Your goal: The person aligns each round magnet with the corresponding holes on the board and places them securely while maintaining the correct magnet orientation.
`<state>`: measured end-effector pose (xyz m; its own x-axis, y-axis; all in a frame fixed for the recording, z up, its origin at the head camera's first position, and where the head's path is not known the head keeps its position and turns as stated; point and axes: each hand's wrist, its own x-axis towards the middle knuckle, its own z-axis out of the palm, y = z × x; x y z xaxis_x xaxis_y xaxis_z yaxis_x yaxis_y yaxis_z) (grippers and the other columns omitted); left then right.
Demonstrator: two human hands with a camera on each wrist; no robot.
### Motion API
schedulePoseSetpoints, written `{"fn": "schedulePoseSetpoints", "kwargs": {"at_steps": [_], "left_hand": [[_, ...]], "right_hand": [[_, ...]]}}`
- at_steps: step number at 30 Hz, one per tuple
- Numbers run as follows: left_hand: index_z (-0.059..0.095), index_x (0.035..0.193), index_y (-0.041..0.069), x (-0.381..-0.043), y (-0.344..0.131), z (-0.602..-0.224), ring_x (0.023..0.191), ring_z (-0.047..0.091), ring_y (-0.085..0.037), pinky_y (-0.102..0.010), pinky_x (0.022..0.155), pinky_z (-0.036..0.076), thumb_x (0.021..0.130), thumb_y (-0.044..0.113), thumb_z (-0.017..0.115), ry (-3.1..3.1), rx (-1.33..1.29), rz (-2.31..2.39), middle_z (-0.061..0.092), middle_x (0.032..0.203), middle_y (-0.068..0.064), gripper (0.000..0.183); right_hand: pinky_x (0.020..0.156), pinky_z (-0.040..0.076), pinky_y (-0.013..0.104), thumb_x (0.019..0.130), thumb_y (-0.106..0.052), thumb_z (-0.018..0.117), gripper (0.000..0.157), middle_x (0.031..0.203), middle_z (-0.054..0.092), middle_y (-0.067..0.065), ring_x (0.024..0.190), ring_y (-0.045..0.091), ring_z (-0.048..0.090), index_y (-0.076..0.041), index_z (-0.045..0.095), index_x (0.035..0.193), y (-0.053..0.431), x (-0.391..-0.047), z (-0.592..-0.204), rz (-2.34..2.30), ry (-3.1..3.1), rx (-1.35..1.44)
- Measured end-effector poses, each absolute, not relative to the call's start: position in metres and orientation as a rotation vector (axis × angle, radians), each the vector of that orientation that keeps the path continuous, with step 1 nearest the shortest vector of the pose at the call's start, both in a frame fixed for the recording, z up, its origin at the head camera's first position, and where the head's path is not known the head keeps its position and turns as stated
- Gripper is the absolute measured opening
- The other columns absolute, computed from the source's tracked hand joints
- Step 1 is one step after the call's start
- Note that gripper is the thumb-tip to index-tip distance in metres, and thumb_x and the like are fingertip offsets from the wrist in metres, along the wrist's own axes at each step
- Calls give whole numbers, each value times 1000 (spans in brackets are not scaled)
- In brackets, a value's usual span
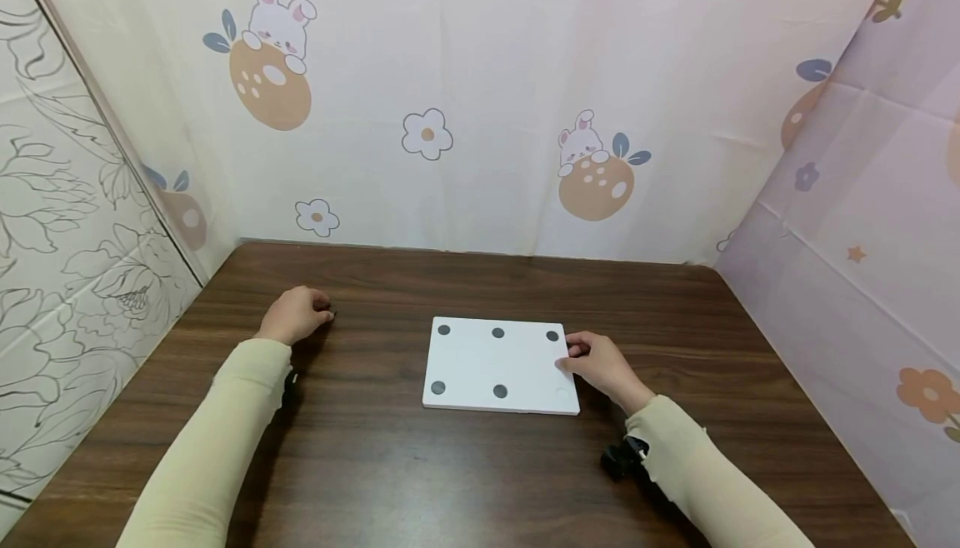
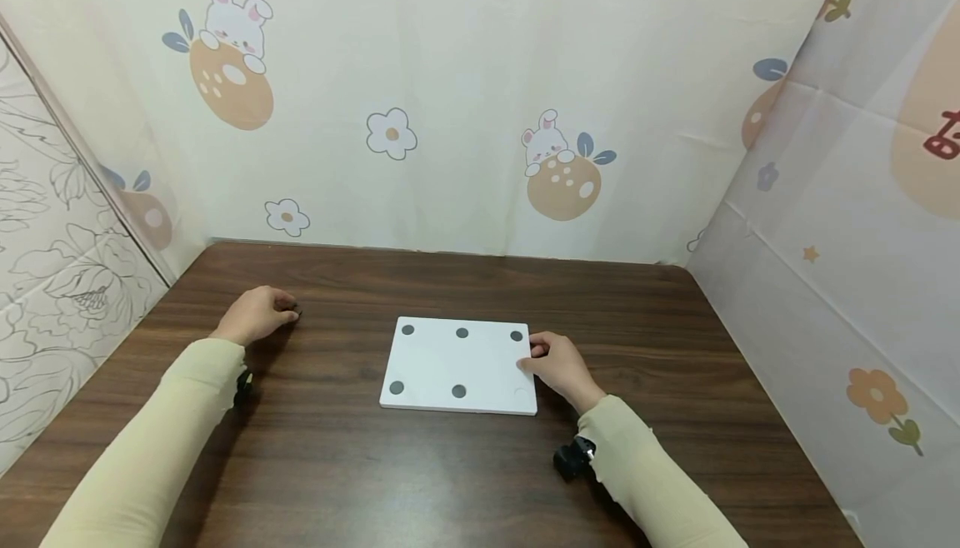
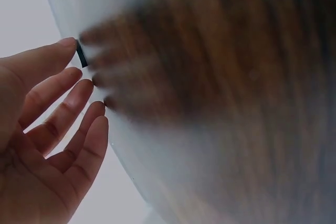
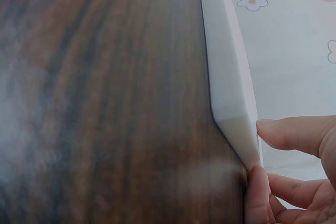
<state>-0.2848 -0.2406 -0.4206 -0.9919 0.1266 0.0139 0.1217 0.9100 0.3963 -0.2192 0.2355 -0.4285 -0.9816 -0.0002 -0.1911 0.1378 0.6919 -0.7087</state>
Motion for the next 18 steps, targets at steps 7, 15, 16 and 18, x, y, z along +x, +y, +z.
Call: {"fn": "schedulePoseSetpoints", "kwargs": {"at_steps": [7, 15, 16, 18], "left_hand": [[68, 105, 3, -288, -241, -426, 99, 57, -36, -51, 83, 44, 85, 17, 64, 3079, 215, 581, 64, 106, -18, 25], [68, 105, 5, -289, -239, -425, 98, 59, -35, -50, 80, 46, 86, 18, 63, 3066, 170, 549, 65, 106, -17, 24], [68, 105, 5, -289, -239, -425, 97, 59, -35, -50, 79, 46, 86, 18, 63, 3064, 165, 547, 65, 106, -16, 24], [68, 104, 5, -288, -238, -424, 96, 59, -35, -50, 78, 46, 86, 18, 63, 3068, 160, 543, 65, 105, -16, 23]], "right_hand": [[69, 40, 28, 80, -22, 71, 49, 96, 54, 9, 84, 21, 47, -2, 54, 121, 236, -219, -430, -1153, 2733, 100], [70, 40, 28, 80, -21, 70, 49, 97, 54, 9, 85, 21, 47, -2, 54, 121, 235, -220, -429, -1161, 2725, 111], [70, 40, 28, 80, -21, 70, 48, 97, 54, 9, 85, 21, 47, -2, 54, 121, 235, -219, -429, -1162, 2725, 113], [70, 40, 28, 80, -21, 70, 48, 97, 54, 9, 85, 21, 47, -2, 54, 121, 235, -219, -428, -1160, 2728, 105]]}}
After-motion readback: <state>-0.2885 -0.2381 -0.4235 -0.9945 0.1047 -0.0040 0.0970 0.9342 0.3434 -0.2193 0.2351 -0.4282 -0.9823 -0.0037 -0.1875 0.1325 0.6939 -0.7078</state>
